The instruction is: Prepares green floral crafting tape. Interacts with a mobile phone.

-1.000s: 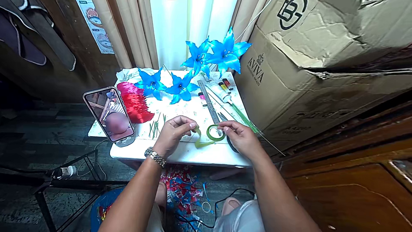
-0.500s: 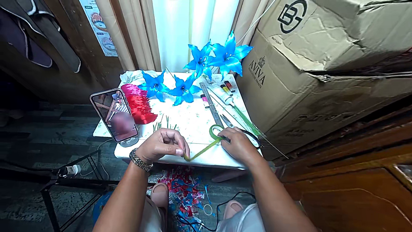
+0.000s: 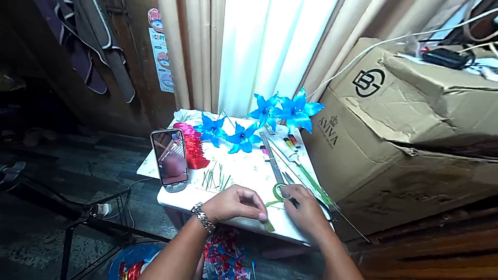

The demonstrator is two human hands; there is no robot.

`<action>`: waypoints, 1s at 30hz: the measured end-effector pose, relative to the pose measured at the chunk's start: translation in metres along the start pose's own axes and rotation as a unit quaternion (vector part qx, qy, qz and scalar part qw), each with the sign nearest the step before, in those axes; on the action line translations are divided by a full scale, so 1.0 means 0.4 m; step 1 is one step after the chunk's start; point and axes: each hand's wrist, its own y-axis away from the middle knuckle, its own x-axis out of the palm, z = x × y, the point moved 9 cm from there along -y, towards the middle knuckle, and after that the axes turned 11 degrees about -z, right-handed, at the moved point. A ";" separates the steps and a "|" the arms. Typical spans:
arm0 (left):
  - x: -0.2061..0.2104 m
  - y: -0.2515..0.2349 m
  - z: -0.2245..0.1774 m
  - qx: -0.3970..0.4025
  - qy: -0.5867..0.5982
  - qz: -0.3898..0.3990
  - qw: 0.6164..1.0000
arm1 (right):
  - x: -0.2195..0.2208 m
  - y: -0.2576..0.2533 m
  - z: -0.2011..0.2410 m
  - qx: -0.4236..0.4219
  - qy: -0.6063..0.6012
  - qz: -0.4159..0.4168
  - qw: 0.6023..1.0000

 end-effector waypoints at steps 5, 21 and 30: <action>0.022 -0.037 -0.006 0.055 -0.056 -0.106 0.991 | -0.003 0.030 0.112 0.028 -0.497 -0.005 0.867; -0.032 -0.059 0.051 -0.064 -0.092 -0.277 0.954 | 0.006 0.045 0.101 0.124 -0.474 -0.036 0.871; -0.051 -0.064 0.070 -0.076 -0.137 -0.288 0.945 | -0.003 0.045 0.075 0.143 -0.433 -0.066 0.888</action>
